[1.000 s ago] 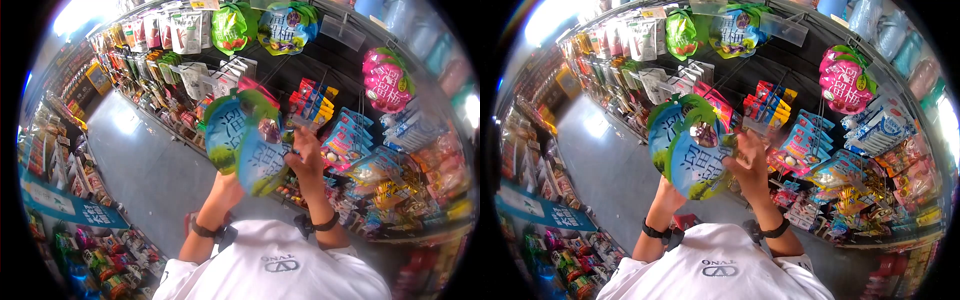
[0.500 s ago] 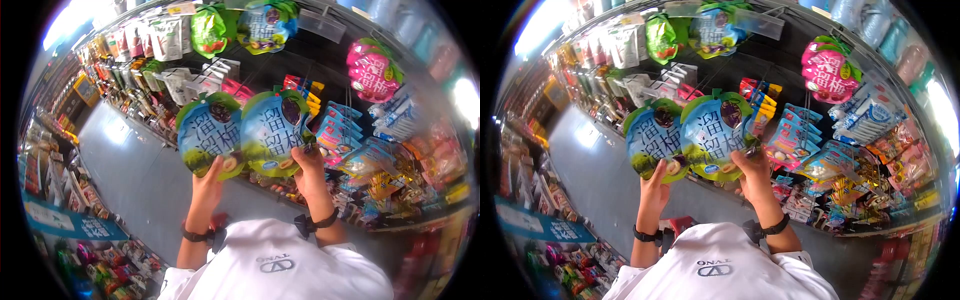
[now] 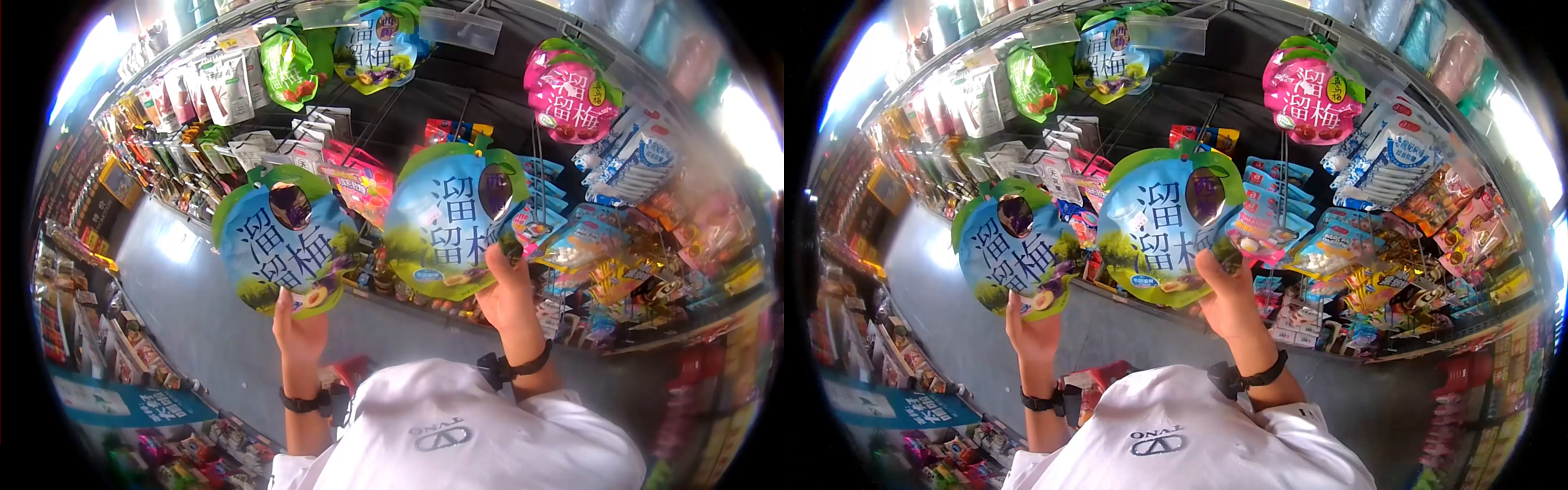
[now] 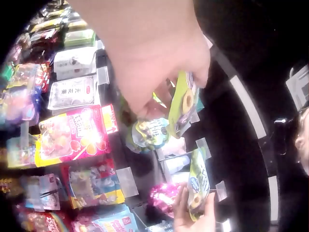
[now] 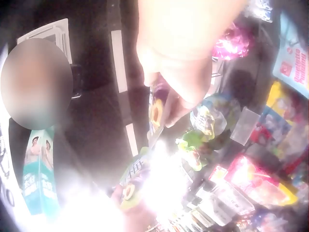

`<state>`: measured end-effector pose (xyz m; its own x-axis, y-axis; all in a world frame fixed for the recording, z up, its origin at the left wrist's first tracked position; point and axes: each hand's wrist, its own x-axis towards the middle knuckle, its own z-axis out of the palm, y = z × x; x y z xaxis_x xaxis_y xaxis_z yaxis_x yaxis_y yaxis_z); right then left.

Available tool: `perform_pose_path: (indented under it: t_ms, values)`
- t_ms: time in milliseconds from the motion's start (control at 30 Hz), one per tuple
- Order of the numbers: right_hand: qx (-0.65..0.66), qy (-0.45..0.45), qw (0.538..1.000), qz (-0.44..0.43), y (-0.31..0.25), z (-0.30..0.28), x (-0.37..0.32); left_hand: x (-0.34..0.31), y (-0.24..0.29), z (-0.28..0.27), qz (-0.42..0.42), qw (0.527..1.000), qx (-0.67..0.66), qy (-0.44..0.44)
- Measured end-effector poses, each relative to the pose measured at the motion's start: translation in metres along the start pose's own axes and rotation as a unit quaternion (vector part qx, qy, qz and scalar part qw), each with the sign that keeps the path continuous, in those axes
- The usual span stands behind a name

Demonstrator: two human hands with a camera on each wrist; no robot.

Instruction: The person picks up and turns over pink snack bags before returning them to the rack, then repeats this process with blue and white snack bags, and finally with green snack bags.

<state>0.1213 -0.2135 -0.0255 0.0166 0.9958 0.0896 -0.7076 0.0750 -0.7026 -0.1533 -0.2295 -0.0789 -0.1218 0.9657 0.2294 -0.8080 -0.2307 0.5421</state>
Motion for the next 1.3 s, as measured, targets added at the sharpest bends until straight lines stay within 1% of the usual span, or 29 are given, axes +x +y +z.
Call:
perform_pose_path:
  t_ms: [67,200,233,300,333,400,433,500,533,600,633,733,833,933,967,1067,1167,1267,1300]
  values:
    - [-0.004,0.016,1.0,-0.009,0.002,-0.001,0.001,-0.001,0.002,-0.001,-0.011,1.0,0.001,-0.006]
    - [-0.012,0.0,1.0,-0.017,0.0,-0.002,-0.001,-0.006,0.005,-0.009,-0.04,0.998,-0.007,-0.044]
    - [-0.013,-0.008,1.0,-0.022,-0.002,0.001,-0.001,-0.006,0.003,-0.011,-0.024,0.999,0.023,-0.021]
    - [-0.016,0.003,1.0,-0.009,-0.004,0.004,-0.002,-0.008,-0.004,-0.013,0.009,0.996,0.084,0.027]
    - [-0.017,0.008,1.0,-0.003,-0.005,0.004,-0.002,-0.008,-0.005,-0.015,0.004,0.995,0.102,0.018]
    - [-0.018,0.026,0.999,-0.038,0.001,-0.004,0.001,-0.011,-0.005,-0.015,-0.002,0.99,0.142,0.005]
    - [-0.015,0.03,0.998,-0.051,0.006,-0.007,0.002,-0.012,-0.002,-0.001,-0.024,0.99,0.14,0.018]
    - [-0.02,0.004,0.999,-0.04,0.003,-0.012,-0.001,-0.01,-0.01,-0.002,-0.005,0.991,0.135,0.023]
    - [-0.029,0.015,0.997,-0.067,0.008,-0.016,0.001,-0.008,-0.011,-0.002,0.005,0.991,0.133,0.022]
    - [-0.05,-0.016,0.996,-0.075,0.003,-0.014,0.0,-0.003,-0.01,0.01,0.009,0.988,0.154,0.024]
    - [-0.077,0.016,0.994,-0.076,0.002,-0.017,-0.002,-0.002,-0.011,0.016,0.007,0.987,0.162,0.022]
    - [-0.098,0.05,0.99,-0.085,-0.003,-0.027,-0.007,-0.001,-0.02,0.026,-0.009,0.984,0.163,0.068]
    - [-0.203,0.088,0.963,-0.152,-0.007,-0.041,-0.012,0.0,-0.032,0.038,-0.015,0.982,0.171,0.083]
    - [-0.238,0.079,0.951,-0.181,-0.023,-0.058,-0.015,0.001,-0.052,0.052,-0.015,0.982,0.18,0.061]
    - [-0.267,0.105,0.937,-0.2,-0.024,-0.071,-0.017,0.001,-0.06,0.056,-0.026,0.982,0.178,0.051]
    - [-0.306,0.1,0.928,-0.188,-0.054,-0.078,-0.029,0.0,-0.087,0.075,-0.043,0.974,0.217,0.052]
    - [-0.307,0.106,0.921,-0.215,-0.072,-0.097,-0.035,0.0,-0.117,0.087,-0.024,0.944,0.328,0.016]
    - [-0.315,0.107,0.915,-0.228,-0.09,-0.122,-0.041,-0.005,-0.139,0.121,-0.018,0.919,0.392,-0.029]
    - [-0.319,0.109,0.913,-0.228,-0.096,-0.128,-0.043,-0.007,-0.146,0.127,-0.029,0.918,0.393,-0.034]
